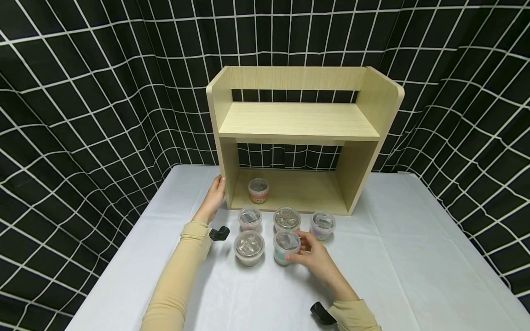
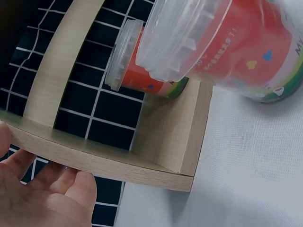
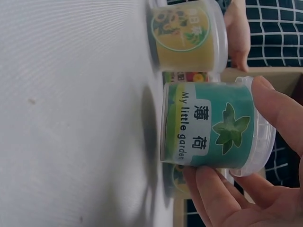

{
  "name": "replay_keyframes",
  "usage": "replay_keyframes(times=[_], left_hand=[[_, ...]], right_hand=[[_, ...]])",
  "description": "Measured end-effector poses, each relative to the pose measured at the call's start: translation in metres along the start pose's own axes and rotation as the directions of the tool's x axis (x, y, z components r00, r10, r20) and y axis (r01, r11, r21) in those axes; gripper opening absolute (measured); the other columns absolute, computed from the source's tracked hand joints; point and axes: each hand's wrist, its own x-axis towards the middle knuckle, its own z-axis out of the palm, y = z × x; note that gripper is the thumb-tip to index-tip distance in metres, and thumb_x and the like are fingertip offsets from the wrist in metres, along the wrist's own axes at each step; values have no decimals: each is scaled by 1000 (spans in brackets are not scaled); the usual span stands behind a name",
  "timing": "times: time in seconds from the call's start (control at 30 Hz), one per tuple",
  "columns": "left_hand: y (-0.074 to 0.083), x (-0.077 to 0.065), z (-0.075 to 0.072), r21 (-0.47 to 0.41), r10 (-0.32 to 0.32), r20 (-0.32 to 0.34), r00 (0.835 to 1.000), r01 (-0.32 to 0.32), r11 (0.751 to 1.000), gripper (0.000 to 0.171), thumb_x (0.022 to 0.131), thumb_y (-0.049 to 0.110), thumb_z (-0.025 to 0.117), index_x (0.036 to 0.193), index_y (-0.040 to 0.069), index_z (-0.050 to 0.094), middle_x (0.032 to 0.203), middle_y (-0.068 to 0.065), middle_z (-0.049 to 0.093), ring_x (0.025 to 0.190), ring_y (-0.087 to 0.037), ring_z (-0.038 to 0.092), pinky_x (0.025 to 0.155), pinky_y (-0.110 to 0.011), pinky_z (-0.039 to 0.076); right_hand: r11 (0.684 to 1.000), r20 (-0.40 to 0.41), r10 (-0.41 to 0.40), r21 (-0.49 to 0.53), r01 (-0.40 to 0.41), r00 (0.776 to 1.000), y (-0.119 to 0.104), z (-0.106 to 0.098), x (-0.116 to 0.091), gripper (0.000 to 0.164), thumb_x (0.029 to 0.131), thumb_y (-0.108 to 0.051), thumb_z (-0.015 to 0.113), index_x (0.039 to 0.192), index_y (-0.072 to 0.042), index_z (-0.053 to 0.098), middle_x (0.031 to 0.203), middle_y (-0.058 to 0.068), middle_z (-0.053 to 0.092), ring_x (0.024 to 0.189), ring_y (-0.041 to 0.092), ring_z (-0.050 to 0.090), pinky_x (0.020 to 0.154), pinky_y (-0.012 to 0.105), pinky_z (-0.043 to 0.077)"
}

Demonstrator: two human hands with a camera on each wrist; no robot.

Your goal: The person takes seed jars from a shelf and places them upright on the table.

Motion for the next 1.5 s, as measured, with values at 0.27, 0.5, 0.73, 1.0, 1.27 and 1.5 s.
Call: replay_keyframes(times=[0.27, 0.5, 0.73, 1.0, 1.27, 1.5], left_hand=[[-13, 9, -4, 13, -2, -14, 1000, 3, 1000, 54, 94, 39, 25, 138, 11, 13, 140, -8, 16, 126, -23, 15, 102, -36, 17], [-22, 13, -5, 36, 11, -22, 1000, -10, 999, 56, 93, 44, 25, 138, 12, 14, 139, -8, 17, 126, -23, 16, 101, -37, 18], [-22, 11, -4, 34, 13, -27, 1000, -12, 999, 57, 93, 44, 25, 138, 12, 13, 140, -8, 17, 125, -24, 16, 101, -37, 19], [-21, 11, -3, 37, 11, -28, 1000, -10, 999, 57, 92, 44, 25, 138, 12, 13, 140, -9, 17, 125, -24, 17, 101, -37, 19], [-20, 11, -3, 26, 20, -30, 999, -19, 999, 55, 93, 42, 25, 138, 11, 14, 139, -9, 18, 125, -25, 17, 101, -38, 18], [-21, 11, -3, 25, 7, -39, 999, -6, 1000, 55, 92, 43, 25, 138, 13, 15, 139, -7, 19, 125, -23, 18, 101, -37, 19]], right_hand=[[999, 13, -18, 48, 17, 1000, 7, -1, 0, 70, 62, -23, 78, 121, -8, 44, 102, 9, 52, 95, 21, 49, 84, 33, 42], [998, 13, -7, 69, 6, 1000, 11, 0, -1, 71, 61, -24, 79, 121, -11, 43, 103, 7, 51, 95, 21, 50, 82, 32, 43], [997, 8, 0, 74, 0, 1000, 10, 1, -3, 71, 62, -22, 78, 122, -11, 42, 105, 8, 50, 97, 21, 50, 84, 32, 43], [996, -4, -18, 89, 18, 1000, 14, 3, -3, 70, 60, -17, 79, 120, -7, 43, 105, 11, 50, 99, 23, 49, 85, 30, 42], [999, -23, -13, 52, 14, 1000, 14, 5, -4, 73, 55, -19, 82, 118, -11, 45, 104, 6, 50, 98, 20, 48, 87, 26, 40], [999, -10, -13, 53, 14, 1000, 14, 6, -5, 73, 57, -21, 81, 119, -13, 43, 104, 7, 49, 99, 20, 47, 88, 29, 39]])
